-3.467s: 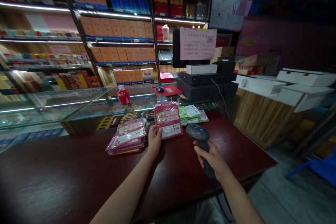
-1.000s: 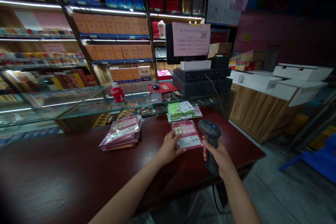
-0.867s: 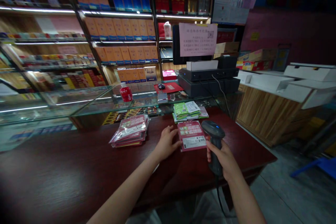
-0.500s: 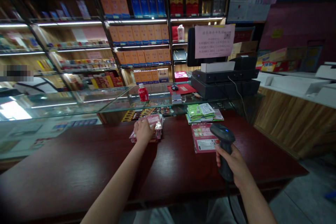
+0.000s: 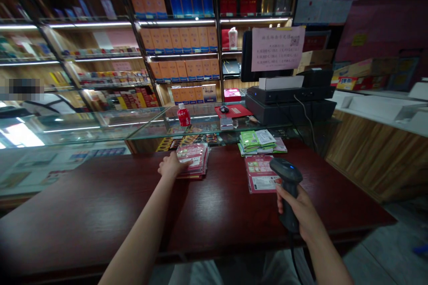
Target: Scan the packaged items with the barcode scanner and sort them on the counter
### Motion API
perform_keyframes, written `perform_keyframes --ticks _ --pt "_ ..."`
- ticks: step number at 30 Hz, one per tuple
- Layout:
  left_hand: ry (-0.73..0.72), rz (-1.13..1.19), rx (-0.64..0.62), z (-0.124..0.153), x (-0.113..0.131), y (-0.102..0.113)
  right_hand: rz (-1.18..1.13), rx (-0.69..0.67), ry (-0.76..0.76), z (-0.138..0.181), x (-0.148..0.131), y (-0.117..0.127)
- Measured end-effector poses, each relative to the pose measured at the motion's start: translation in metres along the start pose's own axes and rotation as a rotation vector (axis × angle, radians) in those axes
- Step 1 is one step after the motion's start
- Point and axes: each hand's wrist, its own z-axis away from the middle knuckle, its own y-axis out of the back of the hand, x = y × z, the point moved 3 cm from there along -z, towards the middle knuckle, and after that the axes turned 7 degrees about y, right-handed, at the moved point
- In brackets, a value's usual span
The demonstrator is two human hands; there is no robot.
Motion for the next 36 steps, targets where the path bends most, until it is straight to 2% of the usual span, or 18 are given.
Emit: perform_keyframes --ticks 7,12,16,19,21,24,26,28,31,36 --pt "0.109 -0.028 -0.063 -0.008 -0.019 0.011 -0.001 -0.015 0.007 -0.001 0.0 -0.001" --pt "-0.03 0.006 -0.023 -0.007 -0.024 0.019 -0.033 -0.051 0.038 0.0 -0.002 -0.004" --pt "-0.084 0.245 0.081 0.002 -0.02 0.03 -0.026 -0.055 0.03 0.001 -0.003 -0.005" --pt "-0.18 0.507 0.118 0.014 -0.008 0.03 -0.013 -0.049 0.019 0.002 -0.003 -0.006" --pt "-0.224 0.757 0.024 0.025 0.005 0.018 -0.01 -0.04 0.012 0.002 -0.004 -0.005" --pt "-0.265 1.192 -0.34 0.049 0.034 -0.013 -0.001 -0.032 0.012 0.002 -0.005 -0.003" --pt "-0.365 1.366 -0.584 0.069 0.057 -0.035 0.004 -0.032 0.02 0.001 -0.005 -0.002" --pt "-0.415 1.464 -0.755 0.086 0.077 -0.057 -0.003 -0.017 0.035 0.002 -0.007 0.0" --pt "-0.399 1.5 -0.823 0.103 0.098 -0.088 -0.017 0.008 0.06 0.003 -0.007 0.003" --pt "-0.435 1.481 -0.728 0.108 0.109 -0.119 0.021 0.027 0.105 0.009 -0.006 0.004"
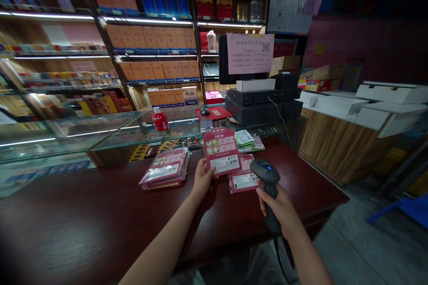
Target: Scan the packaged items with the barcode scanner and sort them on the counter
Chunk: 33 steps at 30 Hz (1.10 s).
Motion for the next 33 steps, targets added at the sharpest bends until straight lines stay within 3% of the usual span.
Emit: perform_keyframes --ticks 12,33 --pt "-0.084 -0.055 0.045 -0.003 -0.01 0.002 0.195 -0.114 -0.004 0.012 -0.005 -0.006" --pt "-0.098 -0.106 0.081 -0.005 -0.011 0.006 0.105 -0.077 -0.033 0.024 -0.006 -0.006"
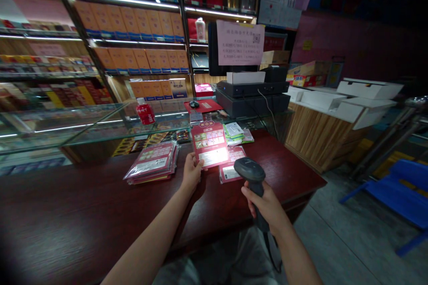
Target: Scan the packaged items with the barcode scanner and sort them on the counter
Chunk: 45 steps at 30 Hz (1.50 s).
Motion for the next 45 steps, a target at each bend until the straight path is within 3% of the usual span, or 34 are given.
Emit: perform_keyframes --ticks 8,13,21,26,29,36,41,45 --pt "0.022 0.028 -0.011 0.002 0.003 0.0 -0.015 0.017 -0.007 -0.001 0.004 0.001" --pt "0.092 0.059 -0.016 0.014 0.015 -0.001 -0.062 0.128 -0.004 -0.004 0.005 0.011" --pt "0.452 0.182 -0.282 0.043 0.028 -0.01 -0.217 0.218 0.043 -0.009 -0.001 0.036" --pt "0.489 0.156 -0.343 0.047 0.021 -0.019 -0.235 0.237 0.08 -0.01 -0.005 0.044" --pt "0.409 -0.009 -0.373 0.045 0.021 -0.022 -0.245 0.239 0.077 -0.011 -0.004 0.045" --pt "-0.164 -0.788 -0.228 0.044 0.039 -0.014 -0.236 0.226 0.069 -0.012 -0.001 0.045" --pt "-0.253 -0.865 -0.394 0.05 0.03 -0.023 -0.223 0.211 0.077 -0.012 0.001 0.045" --pt "-0.276 -0.853 -0.387 0.051 0.022 -0.031 -0.228 0.216 0.072 -0.012 0.003 0.044"
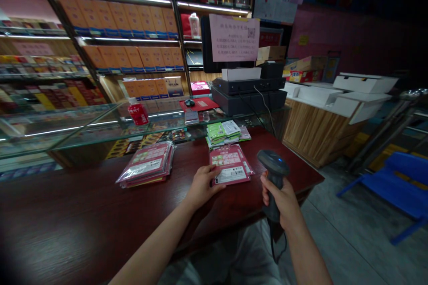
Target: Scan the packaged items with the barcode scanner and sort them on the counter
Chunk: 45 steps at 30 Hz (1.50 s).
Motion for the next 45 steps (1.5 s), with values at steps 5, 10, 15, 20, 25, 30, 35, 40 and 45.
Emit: perform_keyframes --ticks 5,10,15,20,25,30,35,40,45 --pt "0.026 -0.1 0.013 -0.007 0.005 -0.007 -0.005 0.007 -0.004 -0.001 0.001 0.001" --pt "0.031 -0.219 -0.029 -0.008 0.008 -0.009 0.006 0.011 -0.013 -0.005 0.005 0.004" --pt "0.003 -0.239 -0.02 -0.005 0.008 -0.007 0.032 -0.011 -0.032 -0.005 0.006 0.001" --pt "-0.008 -0.248 0.042 -0.008 0.009 0.013 0.114 -0.064 -0.048 0.0 0.003 -0.009" --pt "0.058 -0.337 0.229 -0.024 -0.008 0.074 0.149 -0.097 -0.054 0.003 0.003 -0.016" --pt "0.315 -0.566 0.427 -0.017 -0.05 0.139 0.174 -0.094 -0.073 0.006 0.005 -0.017" --pt "0.668 -0.747 0.528 0.011 -0.075 0.167 0.171 -0.074 -0.082 0.006 0.009 -0.019" --pt "1.023 -0.675 0.476 0.025 -0.084 0.176 0.173 -0.091 -0.111 0.007 0.015 -0.021" --pt "1.088 -0.652 0.459 0.027 -0.08 0.18 0.193 -0.094 -0.139 0.007 0.019 -0.021"
